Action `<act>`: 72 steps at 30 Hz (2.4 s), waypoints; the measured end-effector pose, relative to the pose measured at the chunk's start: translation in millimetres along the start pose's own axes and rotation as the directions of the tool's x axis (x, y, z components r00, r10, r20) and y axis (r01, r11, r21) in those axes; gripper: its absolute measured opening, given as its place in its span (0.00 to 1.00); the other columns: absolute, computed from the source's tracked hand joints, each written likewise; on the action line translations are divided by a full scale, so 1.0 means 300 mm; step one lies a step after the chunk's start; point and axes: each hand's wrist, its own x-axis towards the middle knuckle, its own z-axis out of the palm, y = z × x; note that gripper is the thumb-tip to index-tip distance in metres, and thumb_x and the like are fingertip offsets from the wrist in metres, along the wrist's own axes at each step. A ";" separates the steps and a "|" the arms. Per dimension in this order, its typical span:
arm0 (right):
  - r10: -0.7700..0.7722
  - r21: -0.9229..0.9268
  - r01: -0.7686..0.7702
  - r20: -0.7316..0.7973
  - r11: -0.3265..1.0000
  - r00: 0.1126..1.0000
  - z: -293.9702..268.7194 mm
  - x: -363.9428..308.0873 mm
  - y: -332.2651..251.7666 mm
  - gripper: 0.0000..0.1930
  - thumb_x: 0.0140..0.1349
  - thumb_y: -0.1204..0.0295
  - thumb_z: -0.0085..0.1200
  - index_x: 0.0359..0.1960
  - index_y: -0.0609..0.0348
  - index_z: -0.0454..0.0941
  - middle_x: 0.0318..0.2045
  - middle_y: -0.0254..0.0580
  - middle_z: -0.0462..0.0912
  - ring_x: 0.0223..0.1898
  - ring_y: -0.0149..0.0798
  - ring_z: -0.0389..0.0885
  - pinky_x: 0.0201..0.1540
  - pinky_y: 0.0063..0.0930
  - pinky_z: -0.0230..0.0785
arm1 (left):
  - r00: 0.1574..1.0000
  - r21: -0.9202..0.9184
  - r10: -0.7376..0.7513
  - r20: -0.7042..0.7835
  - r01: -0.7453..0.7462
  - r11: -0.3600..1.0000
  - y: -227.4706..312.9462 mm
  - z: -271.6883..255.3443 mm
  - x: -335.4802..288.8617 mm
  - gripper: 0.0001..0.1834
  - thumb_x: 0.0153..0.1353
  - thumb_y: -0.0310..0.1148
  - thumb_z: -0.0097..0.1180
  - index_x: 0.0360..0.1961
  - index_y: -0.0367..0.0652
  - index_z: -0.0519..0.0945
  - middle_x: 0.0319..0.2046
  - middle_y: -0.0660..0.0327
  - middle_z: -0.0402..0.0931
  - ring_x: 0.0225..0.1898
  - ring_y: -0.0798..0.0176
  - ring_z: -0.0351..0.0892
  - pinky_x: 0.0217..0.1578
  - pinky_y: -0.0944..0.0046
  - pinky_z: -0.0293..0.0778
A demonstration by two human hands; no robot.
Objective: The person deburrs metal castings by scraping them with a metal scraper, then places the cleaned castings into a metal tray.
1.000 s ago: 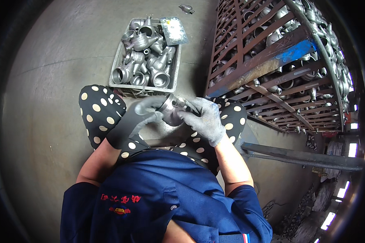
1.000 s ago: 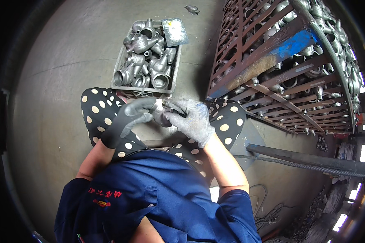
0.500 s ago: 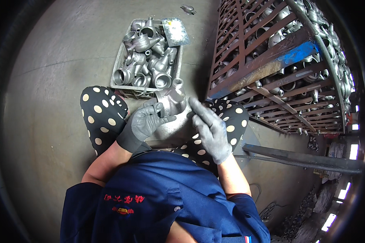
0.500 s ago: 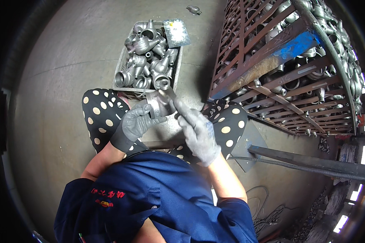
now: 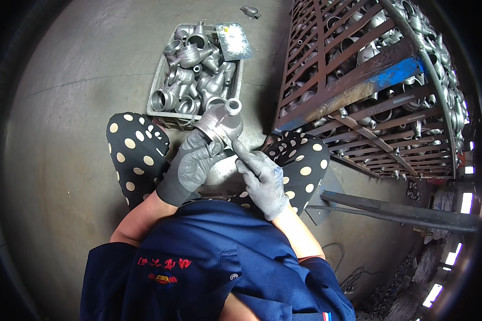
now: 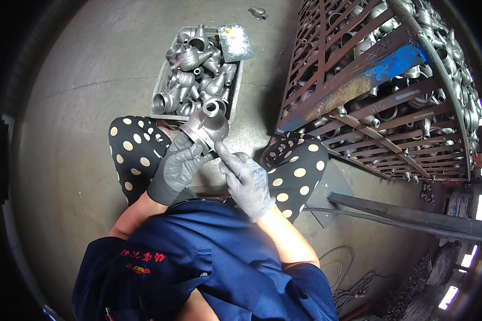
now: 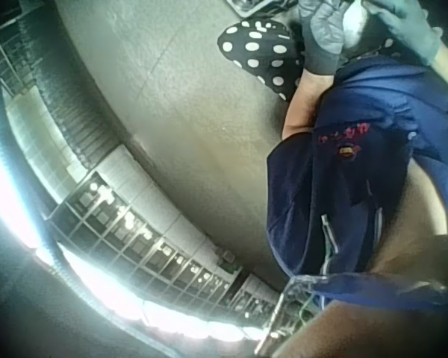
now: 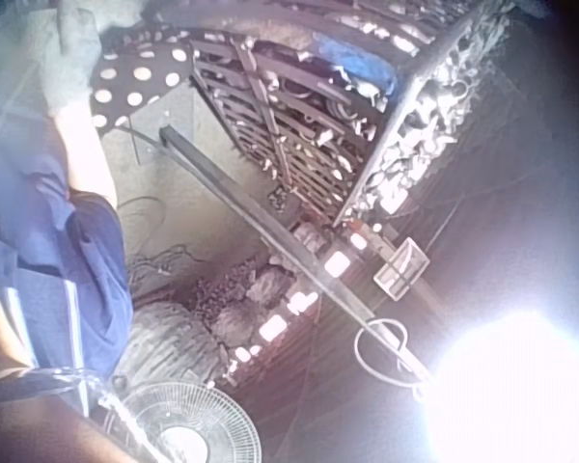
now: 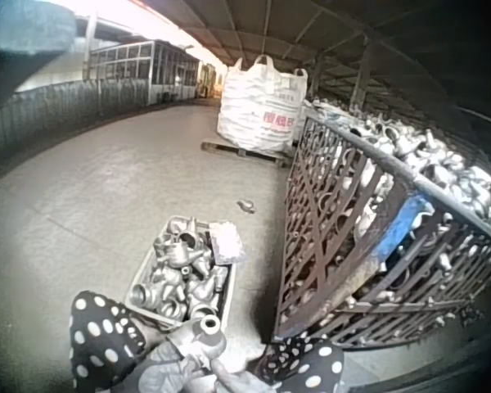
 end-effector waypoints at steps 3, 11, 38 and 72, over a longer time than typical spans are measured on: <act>-0.079 -0.153 0.077 -0.005 0.985 0.997 -0.001 -0.003 -0.008 0.26 0.58 0.77 0.54 0.61 0.46 0.74 0.33 0.45 0.80 0.33 0.46 0.80 0.38 0.36 0.73 | 0.999 -0.050 0.005 0.041 -0.003 0.999 0.002 -0.006 -0.006 0.25 0.62 0.17 0.49 0.61 0.38 0.67 0.47 0.59 0.77 0.46 0.66 0.80 0.57 0.51 0.74; -0.015 -0.385 0.066 0.133 0.920 0.991 -0.051 -0.004 -0.042 0.25 0.59 0.73 0.55 0.61 0.44 0.73 0.32 0.42 0.79 0.31 0.46 0.81 0.34 0.37 0.73 | 1.000 -0.011 0.016 -0.003 -0.016 1.000 0.003 0.017 -0.016 0.26 0.61 0.18 0.50 0.62 0.38 0.66 0.46 0.60 0.77 0.46 0.67 0.79 0.56 0.51 0.74; 0.300 0.215 -0.331 0.165 0.919 0.940 -0.091 -0.006 0.014 0.21 0.61 0.76 0.52 0.57 0.52 0.78 0.26 0.37 0.82 0.24 0.29 0.77 0.29 0.27 0.72 | 0.999 0.250 0.049 -0.003 -0.047 0.967 0.019 0.046 -0.016 0.34 0.57 0.18 0.55 0.65 0.36 0.61 0.57 0.50 0.71 0.57 0.55 0.74 0.60 0.49 0.71; -0.053 -0.294 0.054 0.011 0.954 0.999 -0.064 -0.007 -0.057 0.23 0.57 0.73 0.58 0.57 0.44 0.78 0.30 0.42 0.80 0.31 0.43 0.81 0.34 0.34 0.73 | 0.981 0.376 0.146 -0.125 -0.090 0.922 0.005 0.094 -0.022 0.21 0.58 0.19 0.57 0.54 0.35 0.73 0.44 0.59 0.79 0.45 0.69 0.79 0.47 0.69 0.75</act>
